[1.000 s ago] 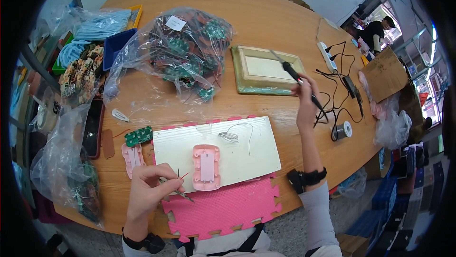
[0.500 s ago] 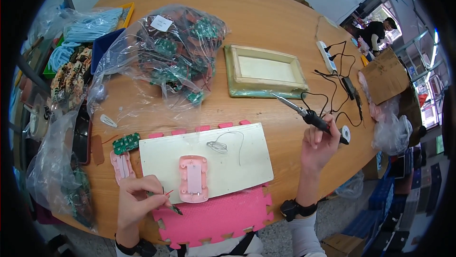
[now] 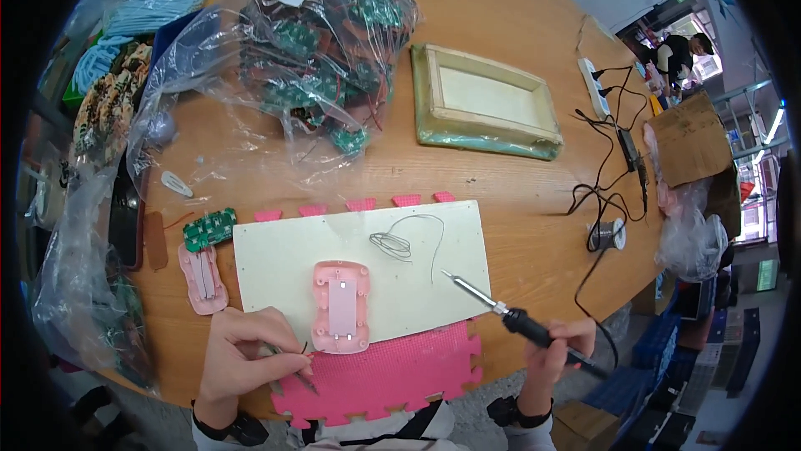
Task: Soldering wires to a small electronic component inside a pink plastic casing.
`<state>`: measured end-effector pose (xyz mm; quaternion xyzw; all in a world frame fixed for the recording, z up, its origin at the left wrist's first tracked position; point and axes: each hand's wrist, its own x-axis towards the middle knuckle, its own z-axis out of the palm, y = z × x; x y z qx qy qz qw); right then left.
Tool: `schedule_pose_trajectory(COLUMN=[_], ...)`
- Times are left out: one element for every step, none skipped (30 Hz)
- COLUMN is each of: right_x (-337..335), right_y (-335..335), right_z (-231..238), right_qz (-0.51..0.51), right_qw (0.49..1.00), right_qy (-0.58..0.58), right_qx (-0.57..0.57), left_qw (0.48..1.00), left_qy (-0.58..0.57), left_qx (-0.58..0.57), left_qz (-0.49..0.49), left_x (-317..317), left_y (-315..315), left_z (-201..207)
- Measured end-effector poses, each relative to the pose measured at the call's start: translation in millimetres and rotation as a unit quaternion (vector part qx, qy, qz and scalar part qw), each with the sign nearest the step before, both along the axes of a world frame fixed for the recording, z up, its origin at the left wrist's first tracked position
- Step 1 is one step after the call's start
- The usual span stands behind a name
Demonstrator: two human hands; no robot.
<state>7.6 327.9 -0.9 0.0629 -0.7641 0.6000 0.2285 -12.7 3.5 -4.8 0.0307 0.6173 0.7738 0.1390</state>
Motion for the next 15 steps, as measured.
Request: schedule_pose_trajectory(right_x=[7, 11, 15, 20, 21, 23, 24, 23, 23, 22, 22, 22, 22, 21, 21], right_y=[-10, -8, -4, -1, 0, 1, 1, 1, 0, -1, -2, -2, -2, -2, -3], right_z=[4, 2, 0, 1, 2, 0, -2, -2, -1, 1, 1, 2, 2, 3, 3], right_qz=[-0.019, 0.006, 0.030, 0.025, 0.025, 0.035, 0.045, 0.049, 0.048, 0.053, 0.058, 0.057, 0.063, 0.069, 0.070], right_qw=[0.999, 0.999, 0.995, 0.992, 0.992, 0.994, 0.995, 0.994, 0.994, 0.991, 0.989, 0.989, 0.988, 0.988, 0.988], right_qy=[-0.037, -0.030, -0.020, -0.018, -0.021, -0.007, 0.008, 0.009, 0.007, 0.000, -0.008, -0.009, -0.009, -0.009, -0.010], right_qx=[-0.002, 0.043, 0.089, 0.120, 0.122, 0.103, 0.084, 0.101, 0.102, 0.119, 0.136, 0.137, 0.139, 0.141, 0.140], left_qw=[1.000, 1.000, 1.000, 1.000, 0.999, 0.999, 1.000, 1.000, 1.000, 1.000, 1.000, 1.000, 1.000, 1.000, 1.000], left_qy=[-0.001, -0.002, -0.005, 0.005, 0.016, 0.012, 0.008, 0.005, 0.003, 0.011, 0.018, 0.017, 0.018, 0.020, 0.019], left_qx=[0.002, 0.003, 0.006, 0.001, -0.004, -0.005, 0.001, 0.006, 0.006, 0.003, -0.001, 0.000, 0.002, 0.003, 0.002], left_qz=[-0.014, -0.028, -0.029, -0.030, -0.030, -0.030, -0.024, -0.018, -0.018, -0.019, -0.020, -0.022, -0.019, -0.016, -0.015], left_x=[1, 2, 1, 0, 0, 0, -1, -1, -1, -1, -1, 0, 0, 0, 0], left_y=[0, 0, 1, 1, 1, 1, 2, 3, 2, 2, 2, 2, 3, 3, 3], left_z=[0, 0, -1, -2, -2, -3, -5, -6, -6, -6, -5, -6, -6, -7, -6])
